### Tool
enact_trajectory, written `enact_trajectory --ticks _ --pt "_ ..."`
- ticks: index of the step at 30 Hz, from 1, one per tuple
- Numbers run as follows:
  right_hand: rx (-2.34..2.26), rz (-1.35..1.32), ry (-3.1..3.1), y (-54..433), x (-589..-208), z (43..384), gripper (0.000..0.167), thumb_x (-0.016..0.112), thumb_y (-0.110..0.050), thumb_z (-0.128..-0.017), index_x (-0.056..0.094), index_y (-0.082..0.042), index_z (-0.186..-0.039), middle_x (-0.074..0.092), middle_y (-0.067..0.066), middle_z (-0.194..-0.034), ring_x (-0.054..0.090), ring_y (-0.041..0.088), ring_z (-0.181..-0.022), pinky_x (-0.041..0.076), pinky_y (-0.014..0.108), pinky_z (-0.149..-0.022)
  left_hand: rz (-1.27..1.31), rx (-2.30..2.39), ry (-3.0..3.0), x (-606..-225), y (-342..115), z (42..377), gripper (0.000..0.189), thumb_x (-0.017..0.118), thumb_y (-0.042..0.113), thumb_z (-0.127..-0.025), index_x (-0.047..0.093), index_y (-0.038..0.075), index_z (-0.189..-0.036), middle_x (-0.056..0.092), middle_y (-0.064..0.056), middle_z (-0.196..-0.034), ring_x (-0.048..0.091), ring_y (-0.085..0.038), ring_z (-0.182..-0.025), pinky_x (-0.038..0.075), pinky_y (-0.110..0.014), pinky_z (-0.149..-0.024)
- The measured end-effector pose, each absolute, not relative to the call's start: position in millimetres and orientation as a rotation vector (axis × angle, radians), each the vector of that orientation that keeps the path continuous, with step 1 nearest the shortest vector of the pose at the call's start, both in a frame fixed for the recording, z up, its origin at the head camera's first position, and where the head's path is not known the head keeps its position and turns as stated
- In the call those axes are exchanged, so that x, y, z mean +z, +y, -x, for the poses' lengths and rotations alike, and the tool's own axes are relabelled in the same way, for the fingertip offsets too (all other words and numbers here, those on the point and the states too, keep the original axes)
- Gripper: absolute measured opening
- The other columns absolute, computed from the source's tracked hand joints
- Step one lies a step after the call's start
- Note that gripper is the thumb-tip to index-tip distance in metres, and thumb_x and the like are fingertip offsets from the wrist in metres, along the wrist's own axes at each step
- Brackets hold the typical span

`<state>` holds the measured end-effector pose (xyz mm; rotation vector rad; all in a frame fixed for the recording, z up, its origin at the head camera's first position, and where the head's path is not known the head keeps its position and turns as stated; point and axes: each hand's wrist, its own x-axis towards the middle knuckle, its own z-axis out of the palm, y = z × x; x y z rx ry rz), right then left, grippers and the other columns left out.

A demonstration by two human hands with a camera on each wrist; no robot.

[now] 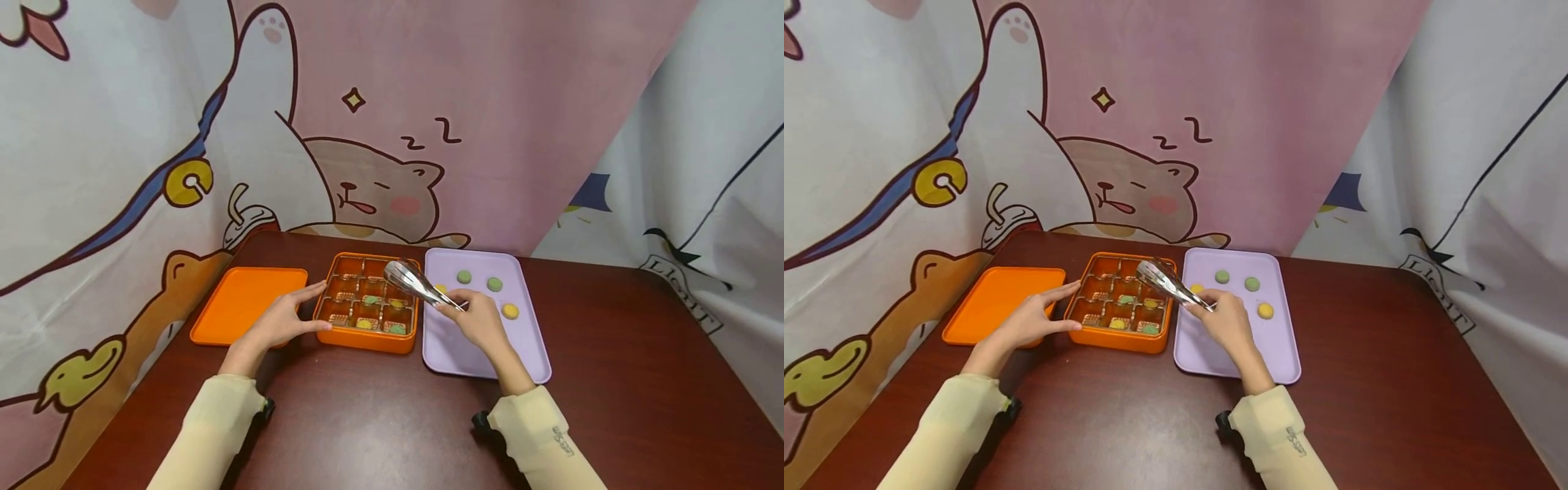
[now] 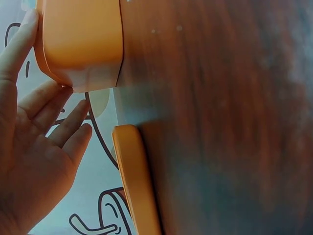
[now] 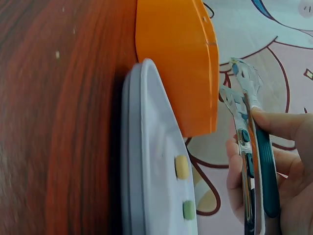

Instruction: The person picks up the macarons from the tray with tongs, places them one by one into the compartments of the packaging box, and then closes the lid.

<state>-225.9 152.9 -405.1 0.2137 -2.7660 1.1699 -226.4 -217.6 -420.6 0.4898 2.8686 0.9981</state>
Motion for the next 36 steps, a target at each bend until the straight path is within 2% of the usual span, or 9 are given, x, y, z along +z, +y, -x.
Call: enact_trajectory --ticks 8,15,24,36 --pt "1.137 -0.103 -2.761 178 -410 225 0.032 0.075 -0.029 -0.088 0.076 -0.004 -0.109 0.076 0.013 -0.096 0.062 0.016 -0.078 0.044 0.026 -0.066 -0.495 0.996 2.877 -425 -222 221 0.089 0.081 0.047 -0.079 0.042 0.014 -0.153 0.039 -0.006 -0.160 0.038 -0.039 -0.145 0.035 -0.060 -0.114" --pt "1.103 -0.027 -2.806 203 -417 228 0.032 0.074 -0.023 -0.089 0.074 0.002 -0.108 0.073 0.017 -0.091 0.060 0.019 -0.078 0.042 0.026 -0.064 -0.499 0.999 2.882 -426 -222 223 0.090 0.080 0.049 -0.079 0.042 0.014 -0.153 0.039 -0.006 -0.160 0.038 -0.039 -0.145 0.035 -0.061 -0.114" --pt "0.976 0.081 -2.956 217 -424 226 0.032 0.074 -0.027 -0.088 0.074 0.000 -0.106 0.071 0.012 -0.086 0.059 0.022 -0.077 0.039 0.029 -0.062 -0.494 0.997 2.885 -422 -220 223 0.090 0.080 0.049 -0.080 0.041 0.014 -0.153 0.039 -0.007 -0.160 0.038 -0.040 -0.145 0.035 -0.061 -0.114" --pt "0.943 0.066 -2.945 218 -430 227 0.016 0.075 -0.018 -0.086 0.075 -0.004 -0.093 0.063 0.004 -0.072 0.049 0.017 -0.067 0.035 0.029 -0.060 -0.501 0.990 2.886 -422 -217 226 0.091 0.080 0.050 -0.079 0.042 0.015 -0.153 0.039 -0.005 -0.160 0.038 -0.039 -0.145 0.035 -0.061 -0.114"
